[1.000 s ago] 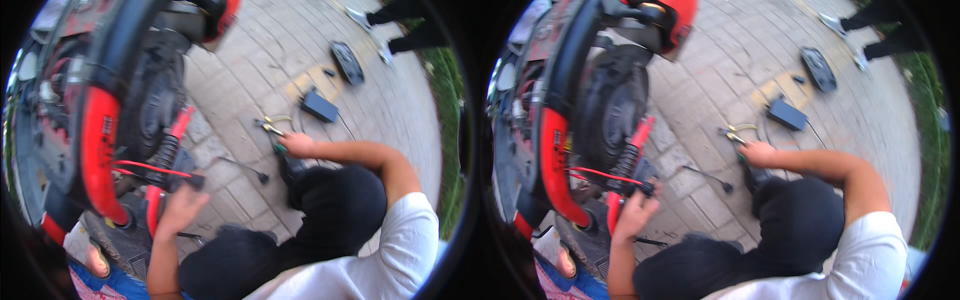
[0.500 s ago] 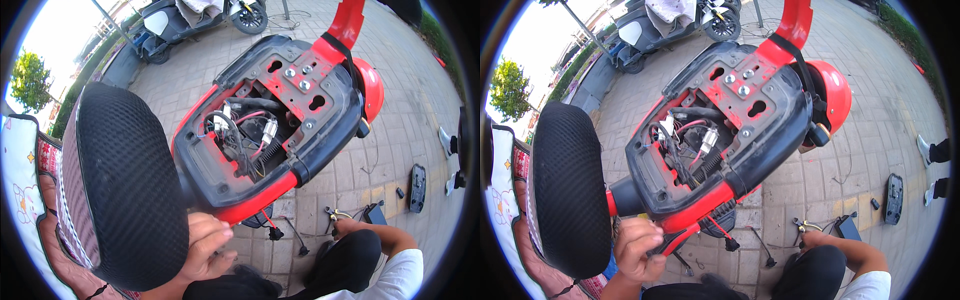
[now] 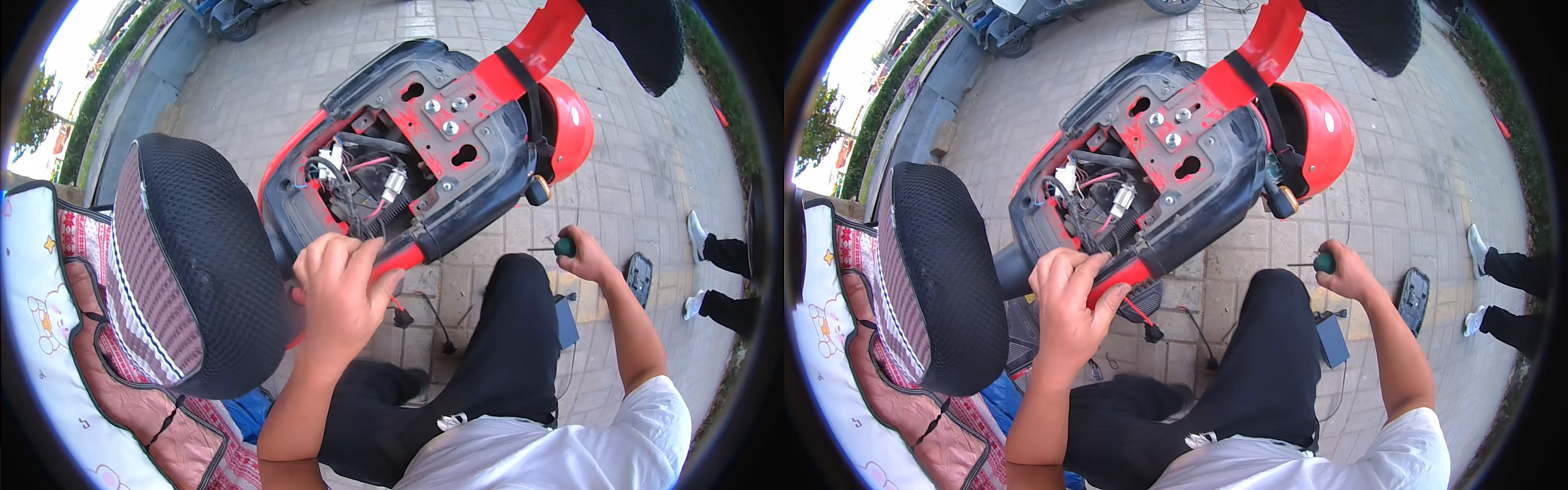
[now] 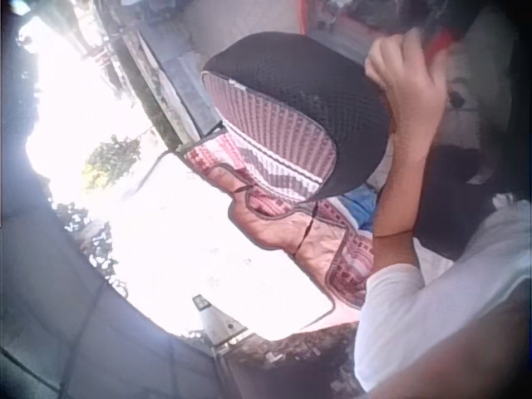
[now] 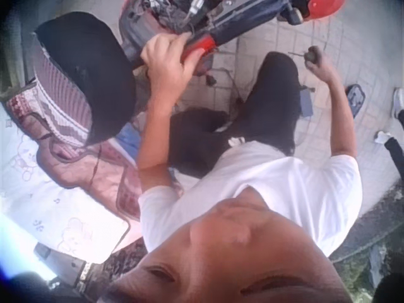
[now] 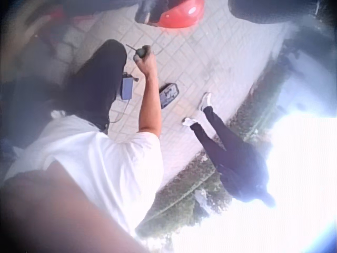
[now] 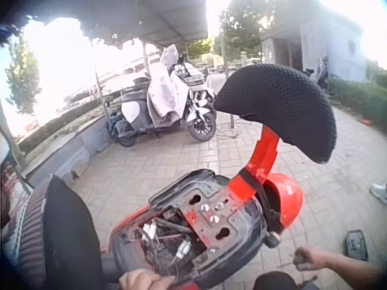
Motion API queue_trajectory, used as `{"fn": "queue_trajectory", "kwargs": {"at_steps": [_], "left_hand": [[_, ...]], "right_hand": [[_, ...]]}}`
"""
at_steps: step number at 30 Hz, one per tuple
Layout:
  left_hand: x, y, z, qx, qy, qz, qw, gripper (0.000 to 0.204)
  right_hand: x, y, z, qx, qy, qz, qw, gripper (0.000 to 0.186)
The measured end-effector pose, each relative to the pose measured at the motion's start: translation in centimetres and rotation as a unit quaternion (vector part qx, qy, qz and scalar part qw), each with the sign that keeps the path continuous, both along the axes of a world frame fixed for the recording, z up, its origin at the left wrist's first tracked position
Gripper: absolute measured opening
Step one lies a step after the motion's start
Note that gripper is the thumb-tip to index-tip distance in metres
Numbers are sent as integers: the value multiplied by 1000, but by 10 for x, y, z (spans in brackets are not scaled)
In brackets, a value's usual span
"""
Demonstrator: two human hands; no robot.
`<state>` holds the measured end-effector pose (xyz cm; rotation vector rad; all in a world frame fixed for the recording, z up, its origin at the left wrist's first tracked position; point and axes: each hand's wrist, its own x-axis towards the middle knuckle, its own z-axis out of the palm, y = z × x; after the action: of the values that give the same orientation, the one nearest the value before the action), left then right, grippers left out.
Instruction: The person sits on the ground and repairs the wiring of a red electric scooter. They strip wire ends with pliers, twist the wires together, and wrap the connections with red electrical tape.
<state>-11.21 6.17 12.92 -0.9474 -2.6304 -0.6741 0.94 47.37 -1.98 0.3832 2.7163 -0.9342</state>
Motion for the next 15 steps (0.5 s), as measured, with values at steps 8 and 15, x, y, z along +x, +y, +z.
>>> {"fn": "queue_trajectory", "kwargs": {"at_steps": [8, 15], "left_hand": [[-4, 14, -6, 64, -23, 22, 997, 23], [-6, 11, -8, 78, -35, 14, 996, 20]], "right_hand": [[-7, -22, 46, -101, 43, 12, 994, 49], [-10, -77, 70, -436, 53, 5, 899, 54]]}}
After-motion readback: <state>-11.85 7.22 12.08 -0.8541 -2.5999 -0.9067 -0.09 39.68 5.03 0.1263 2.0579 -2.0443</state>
